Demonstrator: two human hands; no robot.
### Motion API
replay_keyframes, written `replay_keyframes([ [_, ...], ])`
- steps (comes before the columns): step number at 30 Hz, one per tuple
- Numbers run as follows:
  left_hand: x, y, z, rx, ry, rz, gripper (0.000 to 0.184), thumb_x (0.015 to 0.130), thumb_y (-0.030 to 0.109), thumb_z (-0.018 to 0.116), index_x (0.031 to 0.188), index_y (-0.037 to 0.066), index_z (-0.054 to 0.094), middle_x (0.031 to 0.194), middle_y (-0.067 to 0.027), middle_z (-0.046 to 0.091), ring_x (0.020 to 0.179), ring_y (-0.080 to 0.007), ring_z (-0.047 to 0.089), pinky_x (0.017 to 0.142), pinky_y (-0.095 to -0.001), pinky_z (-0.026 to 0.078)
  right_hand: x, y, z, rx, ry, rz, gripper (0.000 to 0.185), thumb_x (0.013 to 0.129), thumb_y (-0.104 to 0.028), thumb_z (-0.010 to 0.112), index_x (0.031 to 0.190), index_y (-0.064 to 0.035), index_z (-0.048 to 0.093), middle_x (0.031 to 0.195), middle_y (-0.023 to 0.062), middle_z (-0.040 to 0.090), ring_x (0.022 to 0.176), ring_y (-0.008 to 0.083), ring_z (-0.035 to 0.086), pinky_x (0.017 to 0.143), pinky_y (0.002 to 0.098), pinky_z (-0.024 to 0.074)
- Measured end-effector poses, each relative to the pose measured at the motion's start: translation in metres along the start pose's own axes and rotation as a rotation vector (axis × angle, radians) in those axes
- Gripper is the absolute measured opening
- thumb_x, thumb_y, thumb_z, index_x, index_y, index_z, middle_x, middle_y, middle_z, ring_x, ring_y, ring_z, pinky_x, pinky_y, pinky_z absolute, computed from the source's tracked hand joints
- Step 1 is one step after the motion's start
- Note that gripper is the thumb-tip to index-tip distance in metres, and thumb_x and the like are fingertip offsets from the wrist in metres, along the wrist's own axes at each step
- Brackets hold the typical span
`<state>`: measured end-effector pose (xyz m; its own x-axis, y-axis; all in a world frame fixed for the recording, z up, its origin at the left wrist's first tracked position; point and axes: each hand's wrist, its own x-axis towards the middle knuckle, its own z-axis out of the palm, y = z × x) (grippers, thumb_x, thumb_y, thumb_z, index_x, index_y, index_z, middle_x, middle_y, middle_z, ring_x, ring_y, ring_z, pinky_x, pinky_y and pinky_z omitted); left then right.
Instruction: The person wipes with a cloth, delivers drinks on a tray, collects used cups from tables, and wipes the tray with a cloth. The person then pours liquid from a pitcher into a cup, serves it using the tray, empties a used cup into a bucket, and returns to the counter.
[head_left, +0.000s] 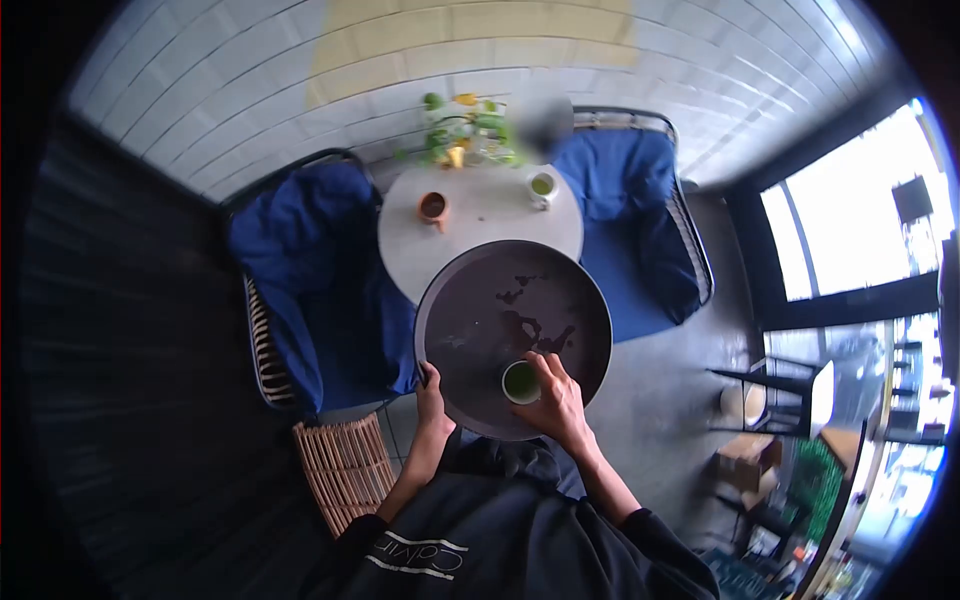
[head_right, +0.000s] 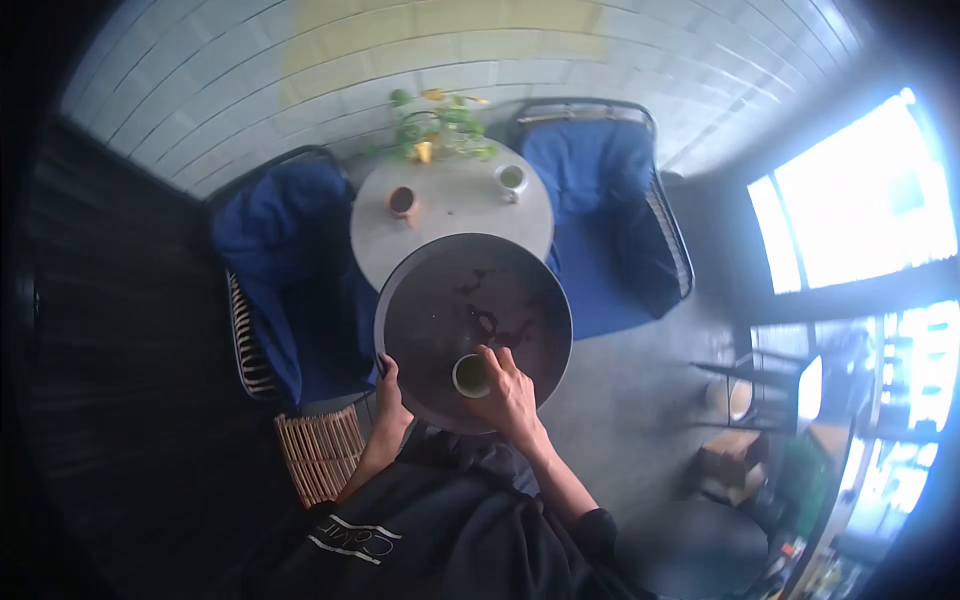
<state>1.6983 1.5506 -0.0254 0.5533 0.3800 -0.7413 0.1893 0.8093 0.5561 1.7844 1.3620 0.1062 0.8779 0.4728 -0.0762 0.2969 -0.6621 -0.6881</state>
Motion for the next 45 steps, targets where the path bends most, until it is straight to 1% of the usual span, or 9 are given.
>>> replay_keyframes([
  [2, -0.003, -0.015, 0.019, -0.004, -0.202, -0.076, 0.058, 0.097, 0.047, 0.051, 0.131, 0.001, 0.042, 0.126, -0.0150, 0.055, 0.111, -0.0288, 0.060, 0.092, -0.0439, 0.052, -0.023, 0.012, -0.019, 0.002, 0.048, 0.072, 0.067, 0.057, -0.014, 0.081, 0.117, -0.0090, 0.053, 0.103, 0.0116, 0.058, 0.089, 0.0328, 0.063, 0.075, 0.0414, 0.0544],
  [8, -0.013, -0.099, 0.086, 0.142, -0.394, -0.144, 0.054, 0.098, 0.045, 0.049, 0.129, 0.001, 0.044, 0.122, -0.0167, 0.057, 0.108, -0.0291, 0.061, 0.089, -0.0437, 0.054, -0.106, 0.072, -0.068, 0.127, 0.338, 0.308, 0.070, 0.061, -0.019, 0.086, 0.121, -0.0065, 0.051, 0.110, 0.0133, 0.054, 0.099, 0.0329, 0.062, 0.083, 0.0399, 0.0530],
  [15, -0.090, -0.217, 0.183, 0.352, -0.664, -0.274, 0.058, 0.096, 0.048, 0.052, 0.130, 0.000, 0.045, 0.123, -0.0159, 0.055, 0.109, -0.0274, 0.060, 0.091, -0.0420, 0.053, -0.225, 0.171, -0.132, 0.280, 0.669, 0.377, 0.072, 0.062, -0.022, 0.088, 0.122, -0.0029, 0.053, 0.117, 0.0150, 0.058, 0.109, 0.0316, 0.060, 0.094, 0.0392, 0.0482],
  [20, -0.106, -0.336, 0.220, 0.512, -0.689, -0.295, 0.059, 0.099, 0.048, 0.043, 0.135, 0.001, 0.042, 0.131, -0.0159, 0.053, 0.119, -0.0293, 0.055, 0.099, -0.0446, 0.047, -0.304, 0.243, -0.177, 0.304, 0.838, 0.466, 0.067, 0.065, -0.020, 0.085, 0.122, -0.0036, 0.055, 0.117, 0.0148, 0.061, 0.106, 0.0320, 0.063, 0.090, 0.0395, 0.0517],
  [25, -0.185, -0.396, 0.288, 0.605, -0.783, -0.472, 0.059, 0.099, 0.048, 0.045, 0.133, 0.000, 0.043, 0.128, -0.0159, 0.054, 0.114, -0.0290, 0.058, 0.096, -0.0449, 0.050, -0.372, 0.292, -0.213, 0.244, 0.988, 0.509, 0.063, 0.063, -0.018, 0.086, 0.117, -0.0013, 0.058, 0.111, 0.0147, 0.064, 0.101, 0.0312, 0.066, 0.087, 0.0390, 0.0532],
  [29, -0.163, -0.467, 0.312, 0.800, -0.806, -0.334, 0.058, 0.098, 0.047, 0.047, 0.131, 0.000, 0.045, 0.126, -0.0161, 0.056, 0.112, -0.0301, 0.059, 0.094, -0.0452, 0.052, -0.409, 0.312, -0.248, 0.249, 1.196, 0.612, 0.061, 0.063, -0.020, 0.087, 0.114, -0.0002, 0.059, 0.108, 0.0152, 0.065, 0.099, 0.0303, 0.066, 0.085, 0.0386, 0.0540],
  [37, -0.212, -0.569, 0.411, 0.817, -0.986, -0.546, 0.064, 0.097, 0.051, 0.045, 0.135, -0.001, 0.042, 0.126, -0.0155, 0.055, 0.111, -0.0297, 0.060, 0.092, -0.0447, 0.053, -0.496, 0.383, -0.332, 0.081, 1.506, 0.818, 0.055, 0.064, -0.021, 0.089, 0.106, 0.0013, 0.061, 0.097, 0.0122, 0.067, 0.089, 0.0238, 0.067, 0.081, 0.0351, 0.0537],
  [39, -0.213, -0.603, 0.436, 0.883, -0.901, -0.481, 0.064, 0.097, 0.052, 0.045, 0.134, 0.000, 0.043, 0.126, -0.0153, 0.056, 0.110, -0.0290, 0.060, 0.090, -0.0438, 0.054, -0.514, 0.409, -0.354, 0.065, 1.576, 0.873, 0.054, 0.064, -0.018, 0.088, 0.106, 0.0015, 0.061, 0.094, 0.0111, 0.067, 0.087, 0.0201, 0.066, 0.079, 0.0337, 0.0536],
  [45, -0.225, -0.663, 0.530, 0.885, -0.899, -0.511, 0.061, 0.096, 0.050, 0.048, 0.129, -0.002, 0.046, 0.121, -0.0144, 0.059, 0.104, -0.0270, 0.062, 0.087, -0.0421, 0.055, -0.558, 0.511, -0.421, 0.016, 1.616, 1.035, 0.057, 0.061, -0.017, 0.089, 0.107, 0.0011, 0.060, 0.097, 0.0124, 0.066, 0.088, 0.0237, 0.066, 0.079, 0.0366, 0.0526],
])
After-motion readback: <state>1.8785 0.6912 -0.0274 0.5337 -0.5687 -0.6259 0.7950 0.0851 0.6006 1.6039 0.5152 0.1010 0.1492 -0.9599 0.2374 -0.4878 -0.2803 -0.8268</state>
